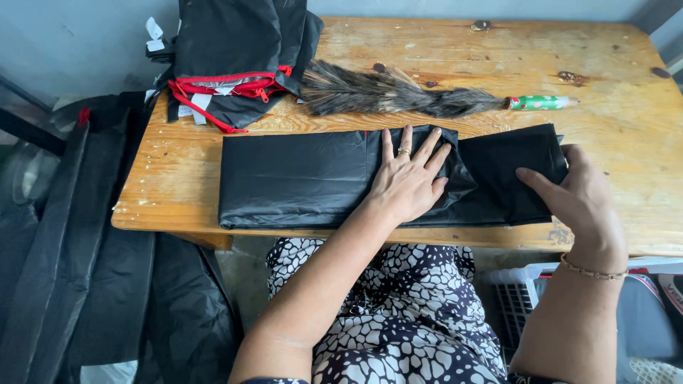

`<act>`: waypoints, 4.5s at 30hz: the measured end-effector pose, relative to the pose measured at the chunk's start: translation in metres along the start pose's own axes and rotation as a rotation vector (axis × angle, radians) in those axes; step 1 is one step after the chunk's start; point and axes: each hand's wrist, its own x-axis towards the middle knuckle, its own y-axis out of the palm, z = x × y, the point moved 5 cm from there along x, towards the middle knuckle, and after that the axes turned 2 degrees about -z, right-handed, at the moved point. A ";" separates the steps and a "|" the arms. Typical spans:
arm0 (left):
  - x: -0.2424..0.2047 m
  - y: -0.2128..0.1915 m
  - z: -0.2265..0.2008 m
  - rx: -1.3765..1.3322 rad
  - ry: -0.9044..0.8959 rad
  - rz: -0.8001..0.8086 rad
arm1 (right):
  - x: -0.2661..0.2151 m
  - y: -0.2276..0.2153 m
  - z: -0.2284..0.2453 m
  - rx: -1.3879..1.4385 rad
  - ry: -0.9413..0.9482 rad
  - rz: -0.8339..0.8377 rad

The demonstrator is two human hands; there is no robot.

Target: The person uses a feather duster to wipe a long black fabric item with red accents on a wooden table. They then fold the fabric item neatly on the table.

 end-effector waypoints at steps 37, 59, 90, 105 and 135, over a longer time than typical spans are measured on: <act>-0.004 0.002 0.058 -1.438 -0.267 -0.596 | -0.034 0.055 0.120 0.660 -0.504 -0.070; -0.003 0.006 0.126 -0.536 -0.618 -0.190 | -0.112 0.077 0.158 0.340 -0.984 -0.048; -0.044 -0.043 0.093 -0.503 -0.440 -0.515 | -0.053 0.149 0.127 -0.429 -0.689 0.030; -0.060 -0.017 0.057 -0.167 -0.208 -0.265 | -0.047 0.154 0.118 -0.486 -0.688 0.067; -0.053 -0.005 0.049 -0.147 -0.237 -0.247 | -0.076 0.095 0.104 0.904 -0.148 0.315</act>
